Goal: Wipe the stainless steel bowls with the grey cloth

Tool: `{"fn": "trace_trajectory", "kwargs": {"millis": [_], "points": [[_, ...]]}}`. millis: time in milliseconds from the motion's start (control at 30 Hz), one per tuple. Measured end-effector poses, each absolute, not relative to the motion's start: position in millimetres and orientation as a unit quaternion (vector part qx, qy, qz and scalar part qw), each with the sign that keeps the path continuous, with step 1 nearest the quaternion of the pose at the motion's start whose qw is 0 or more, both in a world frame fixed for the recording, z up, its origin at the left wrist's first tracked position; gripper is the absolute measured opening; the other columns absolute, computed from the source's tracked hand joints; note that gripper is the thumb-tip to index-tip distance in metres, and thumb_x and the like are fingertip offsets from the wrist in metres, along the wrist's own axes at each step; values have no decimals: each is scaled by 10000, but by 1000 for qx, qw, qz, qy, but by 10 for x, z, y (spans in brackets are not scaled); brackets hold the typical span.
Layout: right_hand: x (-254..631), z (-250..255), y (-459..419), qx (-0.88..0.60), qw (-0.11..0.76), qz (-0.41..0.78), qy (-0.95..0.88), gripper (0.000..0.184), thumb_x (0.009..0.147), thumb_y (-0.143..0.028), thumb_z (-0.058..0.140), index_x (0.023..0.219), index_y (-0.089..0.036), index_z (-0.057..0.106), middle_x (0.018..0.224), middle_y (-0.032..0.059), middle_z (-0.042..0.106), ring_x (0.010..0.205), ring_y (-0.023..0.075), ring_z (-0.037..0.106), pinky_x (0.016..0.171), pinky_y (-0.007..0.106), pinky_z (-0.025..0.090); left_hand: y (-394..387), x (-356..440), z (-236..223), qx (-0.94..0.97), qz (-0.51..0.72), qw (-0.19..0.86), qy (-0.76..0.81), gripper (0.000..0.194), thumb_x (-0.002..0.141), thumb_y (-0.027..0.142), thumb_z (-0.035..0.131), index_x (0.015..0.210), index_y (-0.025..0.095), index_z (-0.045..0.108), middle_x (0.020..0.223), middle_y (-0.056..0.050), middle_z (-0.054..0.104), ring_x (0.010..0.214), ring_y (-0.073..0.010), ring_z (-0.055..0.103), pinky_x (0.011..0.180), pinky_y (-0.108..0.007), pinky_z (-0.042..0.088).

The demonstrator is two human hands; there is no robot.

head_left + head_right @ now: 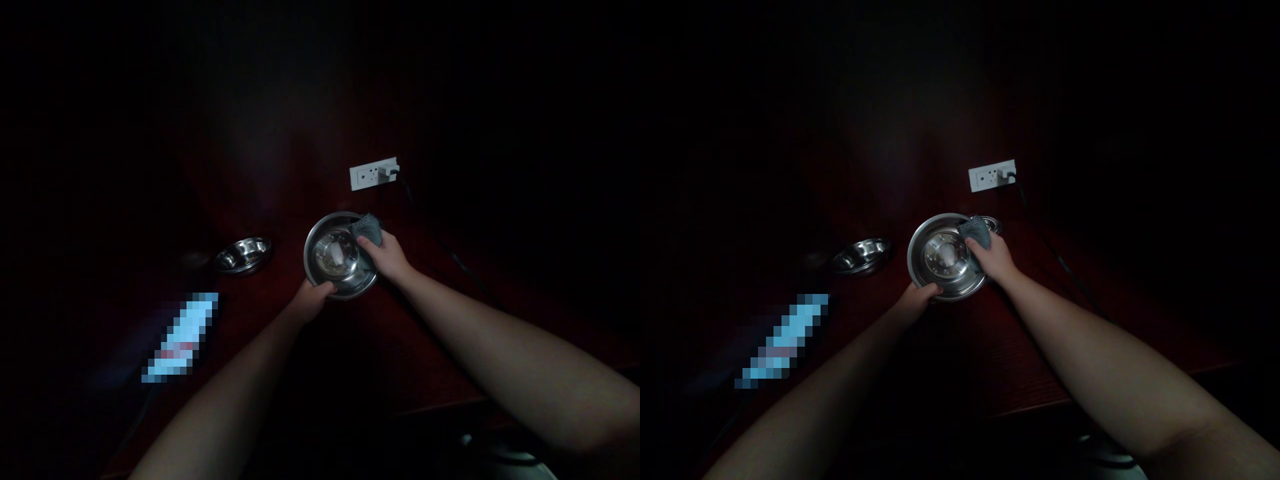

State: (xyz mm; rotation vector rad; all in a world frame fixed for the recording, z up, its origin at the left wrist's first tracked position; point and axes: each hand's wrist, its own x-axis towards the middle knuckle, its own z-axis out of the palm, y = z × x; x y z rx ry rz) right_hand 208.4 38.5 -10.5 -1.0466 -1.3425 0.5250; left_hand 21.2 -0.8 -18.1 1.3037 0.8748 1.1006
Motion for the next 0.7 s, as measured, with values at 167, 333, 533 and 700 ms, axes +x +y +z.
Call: {"fn": "trace_trajectory", "kwargs": {"millis": [167,333,533,700], "points": [[2065,-108,388,-464,632,219,-581,362,786,-479,493,865,-156,635,813,48,676,712,181,608,689,303,468,2,200,-185,557,469,573,377,452,554,107,617,1005,138,643,836,-37,708,984,-272,610,886,-399,460],[2045,-103,373,-488,620,213,-576,357,792,-480,479,825,-160,634,759,44,665,660,171,591,646,281,457,19,179,-202,577,484,569,332,578,595,143,676,1163,153,574,1117,-70,655,1120,-267,546,992,-397,387],[2037,-136,414,-519,629,203,-542,382,794,-505,462,784,-158,622,718,41,650,630,169,576,596,277,435,24,195,-222,633,512,508,282,827,632,198,737,1361,146,351,1323,-130,513,1233,-248,456,1068,-401,301],[1989,-97,352,-520,623,181,-556,386,808,-488,450,841,-147,627,755,57,666,652,180,587,624,294,446,-9,252,-190,646,523,463,307,566,699,251,678,1234,148,526,1288,-99,554,1235,-244,459,1099,-415,256]]}}
